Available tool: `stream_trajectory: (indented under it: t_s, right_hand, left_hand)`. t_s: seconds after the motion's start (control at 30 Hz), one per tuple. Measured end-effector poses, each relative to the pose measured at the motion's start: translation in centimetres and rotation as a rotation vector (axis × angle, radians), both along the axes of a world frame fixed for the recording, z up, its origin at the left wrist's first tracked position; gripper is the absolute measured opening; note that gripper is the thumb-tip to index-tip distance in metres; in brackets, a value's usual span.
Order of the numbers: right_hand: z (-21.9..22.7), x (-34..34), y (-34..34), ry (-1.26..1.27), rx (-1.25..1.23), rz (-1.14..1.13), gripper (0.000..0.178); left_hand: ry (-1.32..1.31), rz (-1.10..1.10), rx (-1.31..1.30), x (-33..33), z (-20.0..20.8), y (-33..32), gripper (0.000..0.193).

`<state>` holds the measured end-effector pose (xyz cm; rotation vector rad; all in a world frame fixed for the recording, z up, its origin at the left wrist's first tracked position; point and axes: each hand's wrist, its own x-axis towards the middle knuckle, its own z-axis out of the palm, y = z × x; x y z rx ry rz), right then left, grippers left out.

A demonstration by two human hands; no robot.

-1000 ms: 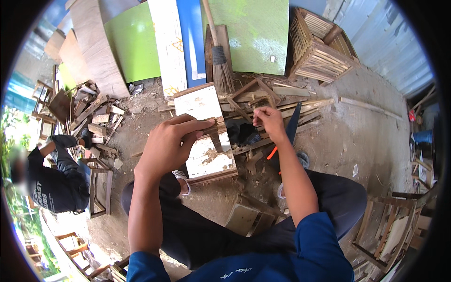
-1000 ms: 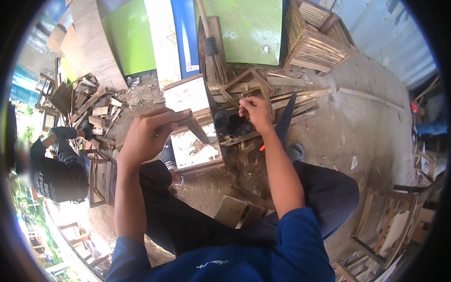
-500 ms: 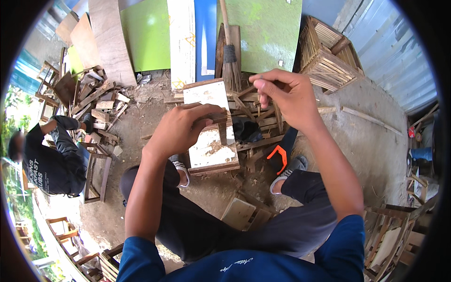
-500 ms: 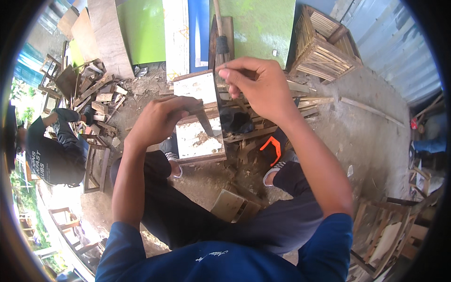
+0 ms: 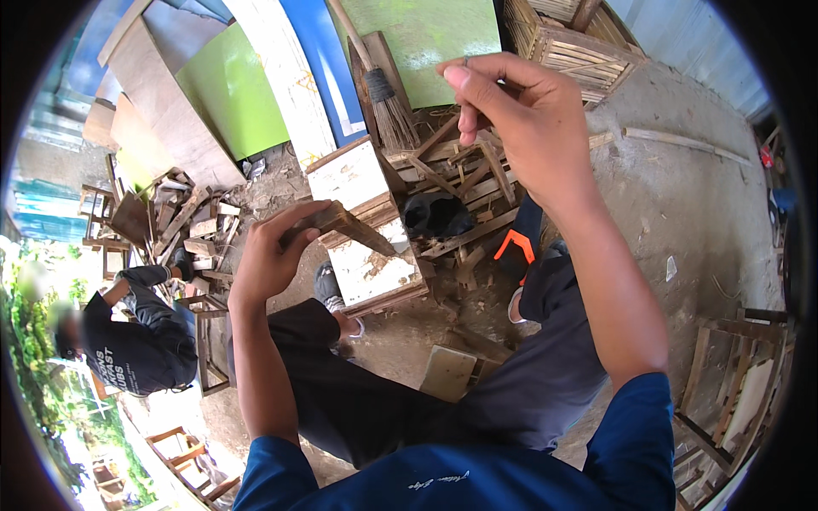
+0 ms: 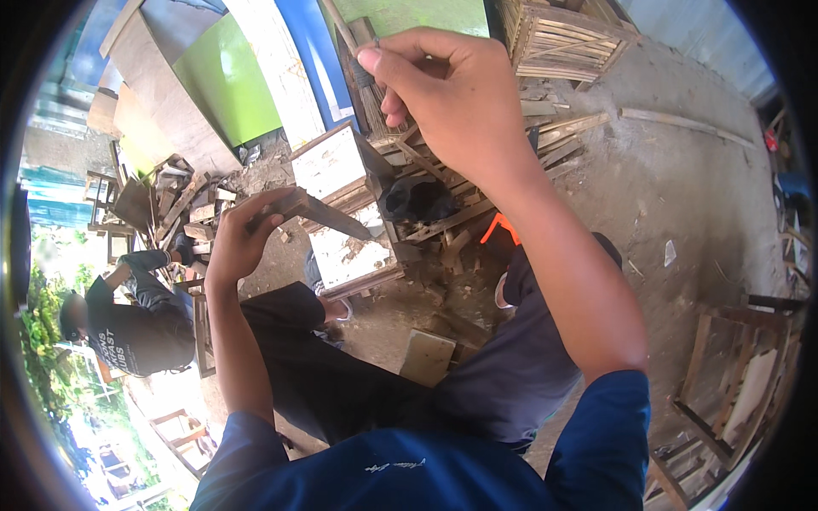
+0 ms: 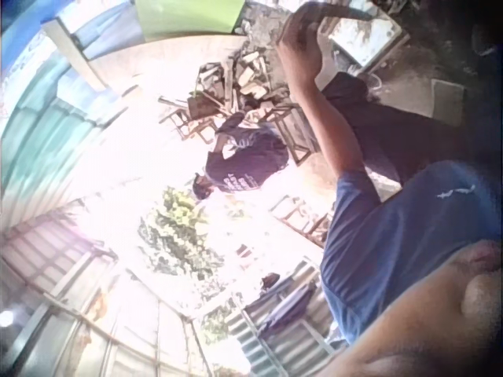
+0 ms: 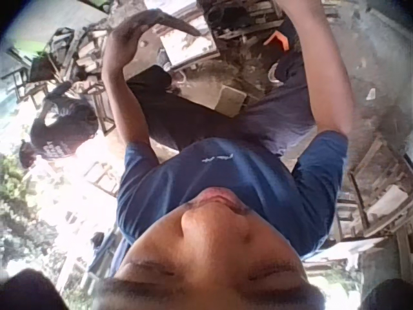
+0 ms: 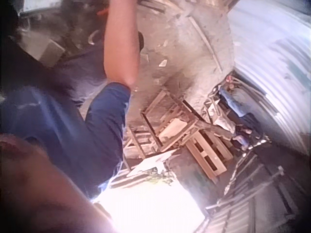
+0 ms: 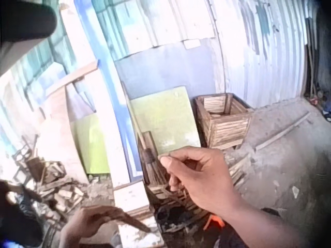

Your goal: The person assembles a small wooden frame by hand, aligning pieces and securing them with a hammer and nails. They repeatedly adjust the frame and hammer nails into the joints to hold the structure together.

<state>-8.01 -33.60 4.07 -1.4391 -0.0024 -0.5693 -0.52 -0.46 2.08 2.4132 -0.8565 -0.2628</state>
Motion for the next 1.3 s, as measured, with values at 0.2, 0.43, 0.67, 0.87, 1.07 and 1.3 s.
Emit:
stream_trajectory:
  t_s: [0.2,0.43,0.67,0.87,1.07,1.3]
  right_hand:
    - [0.6,0.4,-1.8,-0.042,-0.012,-0.015,0.023]
    - [-2.2,2.2,-0.7,-0.032,-0.26,0.065,0.021]
    - [-9.4,2.6,8.3,0.294,-0.608,0.359,0.037]
    - [-11.9,4.5,10.9,0.316,-0.675,0.645,0.054]
    - [-12.3,4.4,11.5,0.212,-0.658,0.517,0.035]
    - [-12.4,4.9,11.5,0.215,-0.679,0.501,0.031]
  left_hand:
    - [0.035,0.031,0.012,0.1,-0.1,-0.1,0.042]
    - [0.036,0.011,0.006,-0.1,0.2,-0.4,0.042]
    - [0.055,-0.019,-0.039,-0.4,0.0,-0.4,0.039]
    - [0.004,-0.008,-0.034,-0.1,0.0,0.3,0.037]
    - [-0.098,-0.029,-0.095,0.0,-1.1,0.7,0.038]
    - [-0.089,0.024,-0.121,-0.2,-1.0,1.5,0.037]
